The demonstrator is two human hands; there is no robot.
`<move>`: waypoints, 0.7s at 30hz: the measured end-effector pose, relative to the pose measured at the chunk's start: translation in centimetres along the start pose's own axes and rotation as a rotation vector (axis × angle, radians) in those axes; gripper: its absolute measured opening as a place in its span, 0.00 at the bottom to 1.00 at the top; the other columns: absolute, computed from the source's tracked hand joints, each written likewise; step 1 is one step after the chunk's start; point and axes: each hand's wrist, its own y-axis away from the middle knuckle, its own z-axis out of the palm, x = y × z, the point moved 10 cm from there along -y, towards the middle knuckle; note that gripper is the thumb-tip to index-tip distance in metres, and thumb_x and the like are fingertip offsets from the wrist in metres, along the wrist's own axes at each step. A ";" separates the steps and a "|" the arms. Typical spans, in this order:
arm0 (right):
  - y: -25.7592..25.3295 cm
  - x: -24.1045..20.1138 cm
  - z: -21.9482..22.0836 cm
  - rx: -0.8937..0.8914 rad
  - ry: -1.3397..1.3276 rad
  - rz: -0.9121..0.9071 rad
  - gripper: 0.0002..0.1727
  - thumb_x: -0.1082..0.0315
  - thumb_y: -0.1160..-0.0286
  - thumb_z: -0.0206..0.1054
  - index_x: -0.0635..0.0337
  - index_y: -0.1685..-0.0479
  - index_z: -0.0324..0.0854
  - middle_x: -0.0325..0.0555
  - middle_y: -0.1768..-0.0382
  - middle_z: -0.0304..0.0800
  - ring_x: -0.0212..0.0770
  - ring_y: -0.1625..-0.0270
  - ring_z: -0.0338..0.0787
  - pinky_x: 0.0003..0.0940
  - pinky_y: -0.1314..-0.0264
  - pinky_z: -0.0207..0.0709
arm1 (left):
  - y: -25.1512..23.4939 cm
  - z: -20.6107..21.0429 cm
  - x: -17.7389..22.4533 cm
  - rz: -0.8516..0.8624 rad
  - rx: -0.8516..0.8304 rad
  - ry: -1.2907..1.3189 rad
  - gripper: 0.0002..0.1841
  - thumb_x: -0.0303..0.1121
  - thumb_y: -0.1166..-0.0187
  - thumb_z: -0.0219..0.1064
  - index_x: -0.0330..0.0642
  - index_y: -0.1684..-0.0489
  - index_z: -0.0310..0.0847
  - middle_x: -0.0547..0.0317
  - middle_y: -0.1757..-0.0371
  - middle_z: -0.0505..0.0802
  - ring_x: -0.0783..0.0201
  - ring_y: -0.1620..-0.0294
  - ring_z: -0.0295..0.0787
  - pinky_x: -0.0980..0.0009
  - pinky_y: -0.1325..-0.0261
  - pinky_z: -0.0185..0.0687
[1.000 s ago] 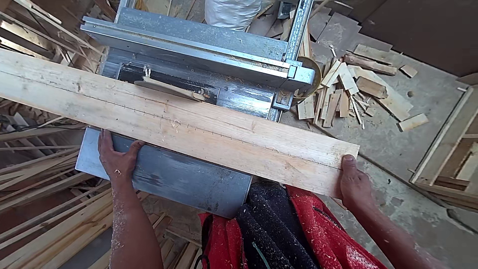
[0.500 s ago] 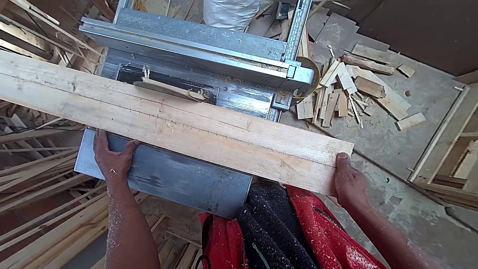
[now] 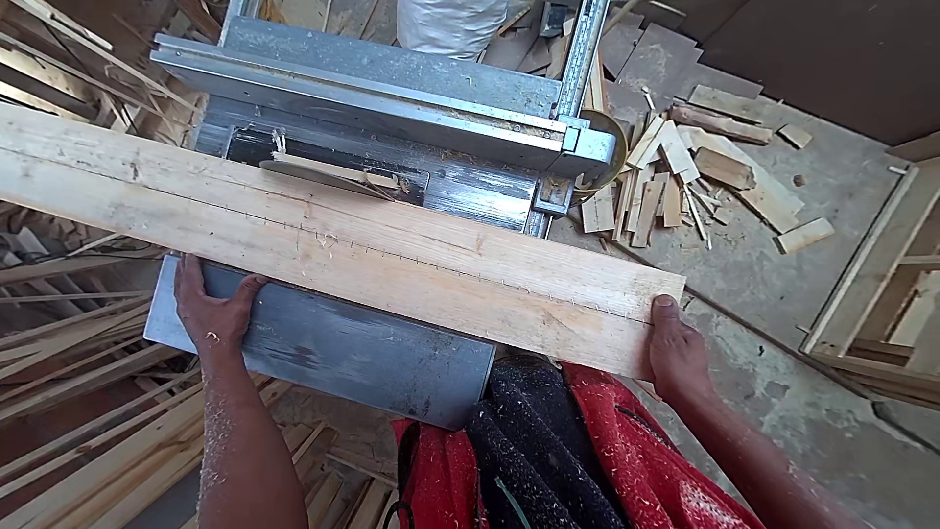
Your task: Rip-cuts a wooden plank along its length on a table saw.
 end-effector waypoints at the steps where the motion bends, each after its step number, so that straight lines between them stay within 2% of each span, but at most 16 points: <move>1: 0.0 -0.1 0.0 0.000 0.005 -0.004 0.42 0.27 0.17 0.42 0.58 0.68 0.84 0.46 0.78 0.86 0.41 0.75 0.89 0.48 0.70 0.83 | 0.0 0.0 0.0 0.007 0.003 0.003 0.61 0.70 0.45 0.76 0.44 0.08 0.58 0.44 0.09 0.65 0.50 0.06 0.54 0.53 0.06 0.46; 10: 0.1 -0.3 0.6 -0.007 -0.017 -0.019 0.42 0.26 0.18 0.43 0.56 0.68 0.85 0.45 0.78 0.86 0.40 0.75 0.89 0.47 0.71 0.83 | -0.6 -0.2 -0.7 0.008 -0.001 0.022 0.60 0.69 0.45 0.77 0.46 0.08 0.58 0.47 0.08 0.65 0.54 0.06 0.54 0.55 0.06 0.47; 14: 0.3 -0.7 1.0 -0.015 -0.014 -0.034 0.42 0.26 0.18 0.42 0.55 0.68 0.85 0.44 0.78 0.86 0.39 0.75 0.89 0.47 0.71 0.83 | -0.9 -0.2 -1.0 0.013 -0.010 0.038 0.60 0.67 0.43 0.78 0.43 0.08 0.57 0.42 0.08 0.64 0.51 0.06 0.53 0.53 0.06 0.46; 19: 0.5 -0.8 1.5 -0.020 -0.018 -0.038 0.41 0.27 0.17 0.42 0.55 0.64 0.86 0.43 0.76 0.86 0.39 0.73 0.89 0.45 0.69 0.84 | -1.3 -0.4 -1.2 0.008 -0.015 0.034 0.59 0.66 0.42 0.78 0.44 0.07 0.56 0.43 0.08 0.64 0.51 0.06 0.53 0.52 0.06 0.46; 21: 0.5 -0.8 1.7 -0.028 -0.005 -0.037 0.44 0.25 0.18 0.41 0.56 0.65 0.86 0.47 0.76 0.88 0.43 0.72 0.90 0.50 0.69 0.84 | -1.4 -0.5 -1.0 0.027 -0.014 0.033 0.59 0.67 0.42 0.77 0.43 0.08 0.57 0.43 0.09 0.65 0.51 0.06 0.53 0.53 0.06 0.47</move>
